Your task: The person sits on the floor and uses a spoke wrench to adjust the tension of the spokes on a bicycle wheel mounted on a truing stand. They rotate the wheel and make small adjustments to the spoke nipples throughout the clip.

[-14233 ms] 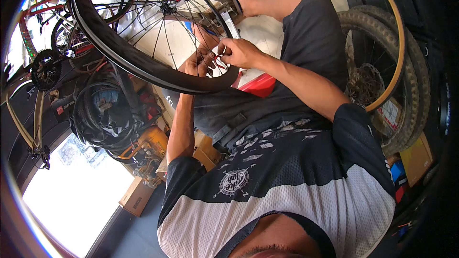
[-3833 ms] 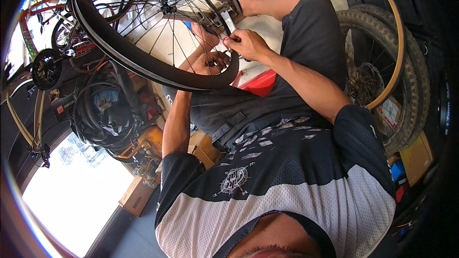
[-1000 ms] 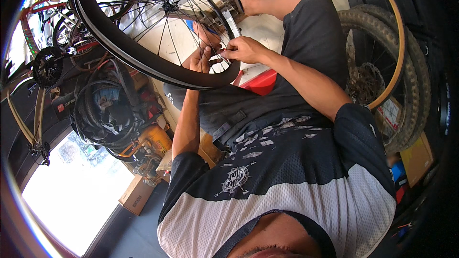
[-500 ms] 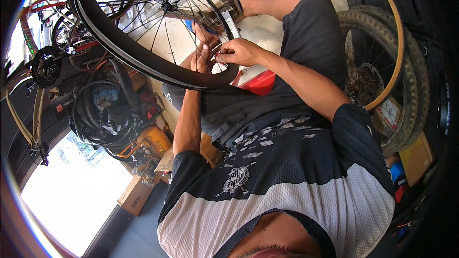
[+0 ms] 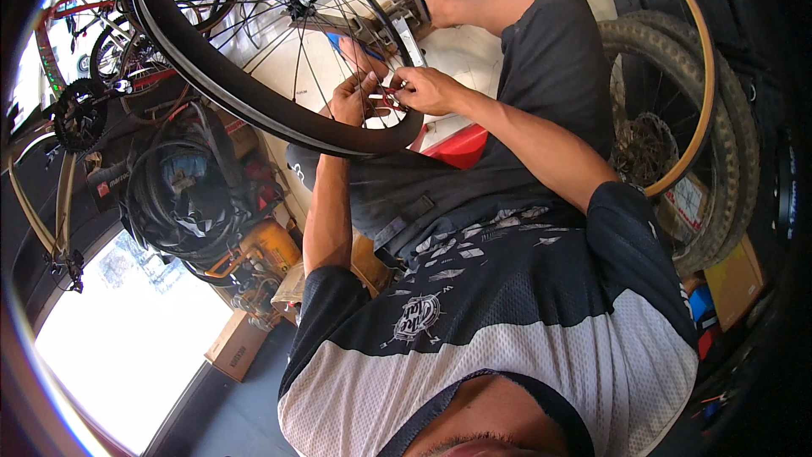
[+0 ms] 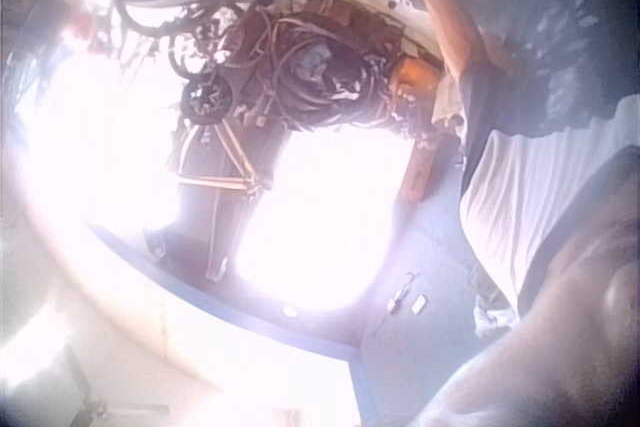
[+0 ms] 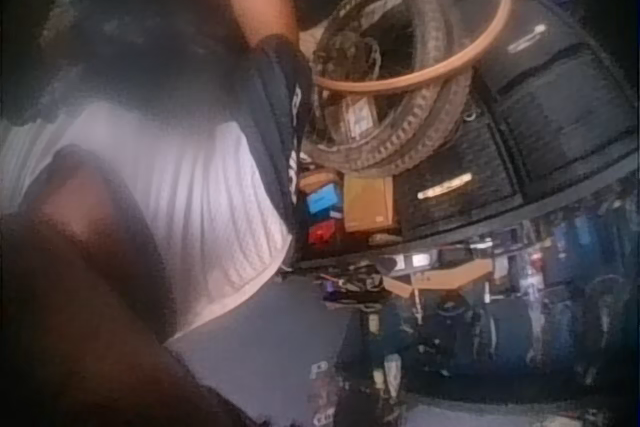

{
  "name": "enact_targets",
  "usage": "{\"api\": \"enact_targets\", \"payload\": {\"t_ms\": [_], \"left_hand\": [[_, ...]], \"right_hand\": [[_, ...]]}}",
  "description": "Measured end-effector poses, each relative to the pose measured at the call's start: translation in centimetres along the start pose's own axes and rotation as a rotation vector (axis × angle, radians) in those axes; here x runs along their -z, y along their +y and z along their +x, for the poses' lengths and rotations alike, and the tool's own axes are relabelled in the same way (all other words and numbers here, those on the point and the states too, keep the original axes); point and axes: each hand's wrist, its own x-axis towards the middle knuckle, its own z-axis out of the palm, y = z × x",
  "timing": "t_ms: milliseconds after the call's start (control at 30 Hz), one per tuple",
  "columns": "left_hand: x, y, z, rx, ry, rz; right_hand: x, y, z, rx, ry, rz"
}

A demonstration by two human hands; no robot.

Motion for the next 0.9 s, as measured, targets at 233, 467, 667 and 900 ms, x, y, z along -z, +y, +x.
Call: {"api": "enact_targets", "payload": {"t_ms": [233,467,667,900], "left_hand": [[0.2,0.0,-0.3,0.011,0.08,0.147],[-0.4,0.8,-0.9,-0.065,0.053,0.186],[0.5,0.0,-1.1,-0.099,-0.025,0.107],[-0.8,0.8,-1.6,-0.073,-0.002,0.087]], "right_hand": [[-0.2,-1.9,-1.0,-0.04,0.024,-0.005],[-0.4,0.0,-0.3,0.0,0.005,0.064],[-0.3,-0.2,-0.3,-0.071,0.042,0.143],[-1.4,0.6,0.5,-0.076,0.122,0.243]]}}
